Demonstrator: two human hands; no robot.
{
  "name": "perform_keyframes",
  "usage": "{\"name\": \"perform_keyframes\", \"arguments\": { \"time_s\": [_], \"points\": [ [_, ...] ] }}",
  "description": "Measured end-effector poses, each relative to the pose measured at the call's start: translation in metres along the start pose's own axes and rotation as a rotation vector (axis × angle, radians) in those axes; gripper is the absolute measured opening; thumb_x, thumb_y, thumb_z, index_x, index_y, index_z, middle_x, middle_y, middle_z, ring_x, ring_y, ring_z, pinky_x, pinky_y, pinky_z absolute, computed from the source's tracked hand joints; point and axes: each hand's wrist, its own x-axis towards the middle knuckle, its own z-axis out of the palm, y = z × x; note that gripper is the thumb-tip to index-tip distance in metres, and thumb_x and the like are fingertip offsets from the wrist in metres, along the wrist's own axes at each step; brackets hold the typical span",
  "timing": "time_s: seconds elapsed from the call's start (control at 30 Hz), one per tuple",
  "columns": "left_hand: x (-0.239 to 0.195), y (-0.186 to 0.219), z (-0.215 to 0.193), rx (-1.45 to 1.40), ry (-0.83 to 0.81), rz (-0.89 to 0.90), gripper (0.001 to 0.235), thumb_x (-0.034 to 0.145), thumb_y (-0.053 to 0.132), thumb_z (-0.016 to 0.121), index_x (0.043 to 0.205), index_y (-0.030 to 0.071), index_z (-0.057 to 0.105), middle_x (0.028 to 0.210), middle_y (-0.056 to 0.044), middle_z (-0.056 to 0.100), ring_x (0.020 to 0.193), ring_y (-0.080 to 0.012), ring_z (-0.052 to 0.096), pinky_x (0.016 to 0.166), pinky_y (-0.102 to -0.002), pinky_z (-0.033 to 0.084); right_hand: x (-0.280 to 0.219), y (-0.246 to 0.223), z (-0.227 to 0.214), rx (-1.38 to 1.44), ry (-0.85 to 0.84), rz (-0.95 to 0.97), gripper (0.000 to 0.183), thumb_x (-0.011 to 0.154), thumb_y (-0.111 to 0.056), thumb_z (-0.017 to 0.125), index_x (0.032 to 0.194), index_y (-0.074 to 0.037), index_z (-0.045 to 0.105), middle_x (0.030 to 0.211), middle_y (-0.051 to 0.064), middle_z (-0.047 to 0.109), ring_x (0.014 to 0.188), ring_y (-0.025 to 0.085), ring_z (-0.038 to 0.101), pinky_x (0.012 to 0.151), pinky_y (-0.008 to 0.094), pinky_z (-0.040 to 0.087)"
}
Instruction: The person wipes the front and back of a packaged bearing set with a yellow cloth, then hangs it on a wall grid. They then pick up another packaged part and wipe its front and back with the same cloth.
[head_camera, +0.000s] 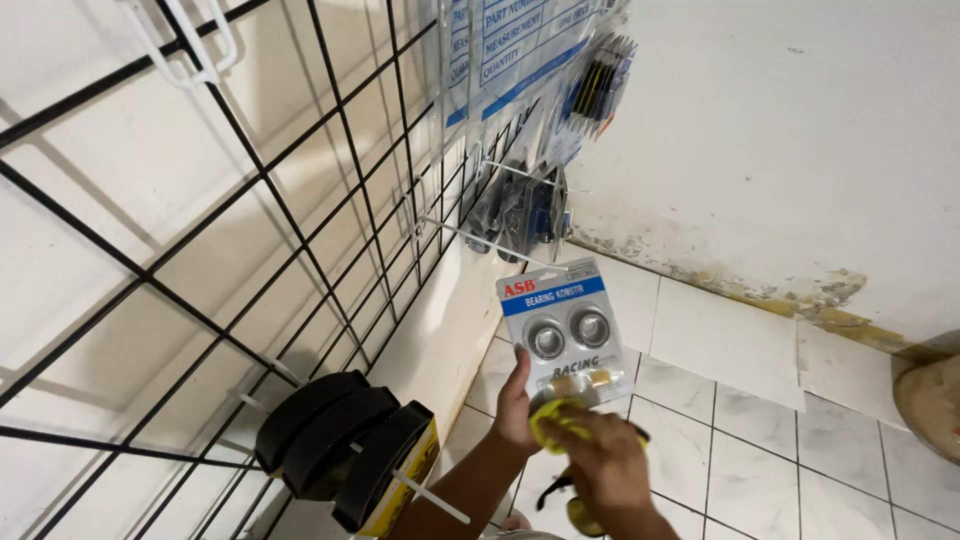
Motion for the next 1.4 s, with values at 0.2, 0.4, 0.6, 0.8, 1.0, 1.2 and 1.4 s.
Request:
{"name": "perform_keyframes", "arguments": {
  "time_s": [0.2, 0.4, 0.6, 0.8, 1.0, 1.2, 1.4],
  "points": [
    [-0.006, 0.003, -0.028, 0.479, -0.197, 0.246, 0.053, 0.112, 0.021, 0.047, 0.157, 0.002, 0.026, 0.148, -0.013, 0.053, 0.129, -0.0159, 0.055, 0.119, -0.034, 0.041, -0.001, 0.021, -0.012, -0.006, -0.063, 0.081, 0.049, 0.065, -0.001, 0.074, 0.106, -0.027, 0.083, 0.115, -0.006, 0.076, 0.083, 0.015, 0.068, 0.079, 0.034, 0.055],
    [-0.017, 0.014, 0.019, -0.007, -0.121, 0.008, 0.057, 0.111, 0.046, 0.033, 0.161, 0.018, 0.032, 0.156, -0.015, 0.048, 0.139, -0.0307, 0.051, 0.117, -0.055, 0.042, -0.014, 0.054, -0.026, -0.226, 0.003, 0.217, 0.051, 0.068, -0.001, 0.076, 0.112, -0.026, 0.080, 0.122, -0.004, 0.070, 0.082, 0.019, 0.064, 0.074, 0.034, 0.056],
    [-0.014, -0.009, 0.009, 0.114, -0.011, 0.076, 0.059, 0.108, 0.051, 0.042, 0.146, 0.006, 0.052, 0.131, -0.012, 0.067, 0.107, -0.0198, 0.067, 0.092, -0.034, 0.055, -0.015, 0.003, 0.001, -0.006, -0.030, 0.019, 0.051, 0.063, -0.005, 0.076, 0.109, -0.027, 0.081, 0.118, -0.004, 0.068, 0.089, 0.019, 0.062, 0.083, 0.035, 0.051],
    [-0.021, 0.003, 0.020, 0.038, -0.151, 0.075, 0.059, 0.112, 0.048, 0.030, 0.157, 0.011, 0.037, 0.151, -0.012, 0.053, 0.132, -0.0237, 0.055, 0.114, -0.044, 0.044, -0.011, 0.034, -0.017, -0.025, -0.079, 0.067, 0.052, 0.068, -0.003, 0.074, 0.110, -0.032, 0.082, 0.116, -0.009, 0.071, 0.090, 0.015, 0.064, 0.086, 0.035, 0.049],
    [-0.024, 0.017, 0.030, 1.199, -0.461, 0.822, 0.075, 0.099, -0.003, 0.068, 0.160, 0.007, 0.025, 0.148, -0.013, 0.053, 0.127, -0.0214, 0.059, 0.119, -0.041, 0.052, -0.016, 0.059, -0.038, -0.055, -0.002, 0.109, 0.062, 0.056, 0.005, 0.074, 0.107, -0.029, 0.082, 0.127, -0.005, 0.069, 0.092, 0.017, 0.063, 0.088, 0.033, 0.052],
    [-0.029, 0.021, 0.018, 1.259, -0.307, 0.786, 0.082, 0.086, 0.000, 0.077, 0.154, -0.002, 0.030, 0.142, -0.020, 0.058, 0.124, -0.0272, 0.062, 0.111, -0.040, 0.054, -0.019, 0.054, -0.040, 0.092, 0.080, 0.216, 0.050, 0.069, 0.013, 0.066, 0.105, -0.018, 0.082, 0.126, 0.005, 0.068, 0.101, 0.021, 0.064, 0.085, 0.032, 0.056],
    [-0.034, 0.022, 0.011, 1.081, -0.357, 0.541, 0.059, 0.102, 0.007, 0.066, 0.150, -0.001, 0.033, 0.139, -0.015, 0.059, 0.118, -0.0209, 0.061, 0.110, -0.039, 0.053, -0.016, 0.059, -0.050, 0.077, 0.102, 0.232, 0.055, 0.065, 0.016, 0.067, 0.105, -0.019, 0.082, 0.130, 0.003, 0.066, 0.105, 0.020, 0.062, 0.088, 0.029, 0.056]
  ]
}}
